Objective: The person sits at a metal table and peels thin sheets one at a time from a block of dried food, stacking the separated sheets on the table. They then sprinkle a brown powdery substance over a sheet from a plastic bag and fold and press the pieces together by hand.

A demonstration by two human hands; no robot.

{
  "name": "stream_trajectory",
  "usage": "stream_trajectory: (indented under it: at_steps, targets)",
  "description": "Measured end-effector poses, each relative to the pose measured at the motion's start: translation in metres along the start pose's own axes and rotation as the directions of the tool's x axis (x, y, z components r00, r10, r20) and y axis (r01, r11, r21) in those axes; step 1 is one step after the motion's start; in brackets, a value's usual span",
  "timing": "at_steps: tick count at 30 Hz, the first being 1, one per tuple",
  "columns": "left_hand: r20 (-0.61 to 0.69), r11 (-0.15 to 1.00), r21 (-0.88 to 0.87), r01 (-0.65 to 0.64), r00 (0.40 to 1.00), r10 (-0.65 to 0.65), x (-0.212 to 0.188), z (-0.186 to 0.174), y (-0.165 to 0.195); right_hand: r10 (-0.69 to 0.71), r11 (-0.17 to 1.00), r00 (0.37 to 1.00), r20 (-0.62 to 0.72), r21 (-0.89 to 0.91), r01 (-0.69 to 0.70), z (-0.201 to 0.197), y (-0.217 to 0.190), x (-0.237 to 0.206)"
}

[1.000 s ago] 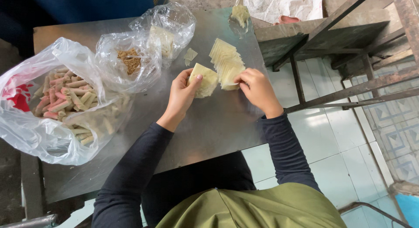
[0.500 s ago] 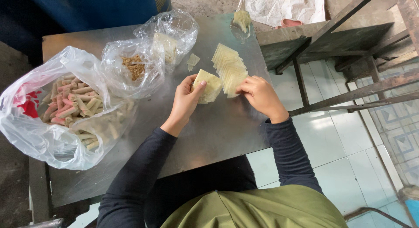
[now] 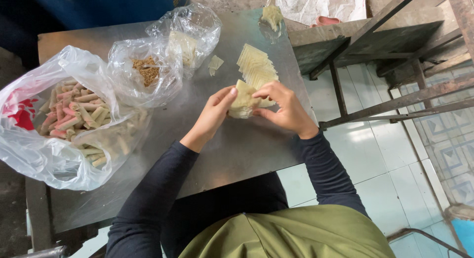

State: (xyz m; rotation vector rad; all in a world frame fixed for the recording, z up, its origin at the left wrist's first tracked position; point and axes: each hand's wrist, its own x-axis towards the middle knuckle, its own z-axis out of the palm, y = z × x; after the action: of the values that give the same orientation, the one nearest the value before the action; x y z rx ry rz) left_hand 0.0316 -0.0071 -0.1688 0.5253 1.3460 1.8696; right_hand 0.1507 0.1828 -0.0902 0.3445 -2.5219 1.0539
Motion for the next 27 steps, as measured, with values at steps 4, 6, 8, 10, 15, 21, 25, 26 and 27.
stream_trajectory:
  at_steps: [4,6,8,10,15,21,25,26,27]
  targets:
    - [0.164,0.998,0.034,-0.052,0.985,0.046,0.000,0.005,0.000,0.071,0.994,0.996,0.054,0.076,-0.075,0.003,-0.001,-0.001]
    - [0.178,0.986,0.132,-0.102,0.981,0.078,0.000,0.006,-0.001,0.092,0.985,0.993,0.069,0.141,-0.101,0.003,0.002,-0.002]
    - [0.157,0.967,0.221,-0.124,0.984,0.090,0.000,0.007,-0.001,0.097,0.975,0.992,0.075,0.192,-0.110,0.002,0.006,-0.003]
    - [0.171,0.972,0.188,-0.139,0.979,0.107,-0.001,0.008,-0.001,0.088,0.967,0.993,0.077,0.231,-0.103,0.002,0.009,-0.004]
    - [0.178,0.962,0.229,-0.148,0.978,0.108,-0.004,0.009,0.004,0.113,0.953,0.989,0.098,0.270,-0.135,0.001,0.011,-0.005]
    - [0.148,0.960,0.243,-0.137,0.984,0.102,-0.003,0.009,0.005,0.109,0.960,0.988,0.113,0.244,-0.134,0.002,0.008,-0.003]
    - [0.150,0.940,0.300,-0.161,0.981,0.120,-0.002,0.007,0.000,0.080,0.983,0.994,0.079,0.157,-0.091,0.005,0.006,-0.002]
    - [0.159,0.937,0.303,-0.173,0.979,0.129,-0.001,0.007,-0.001,0.099,0.982,0.992,0.080,0.153,-0.111,0.006,0.006,-0.002]
    - [0.161,0.941,0.289,-0.177,0.978,0.135,-0.001,0.007,-0.002,0.120,0.980,0.989,0.081,0.150,-0.131,0.006,0.006,-0.002]
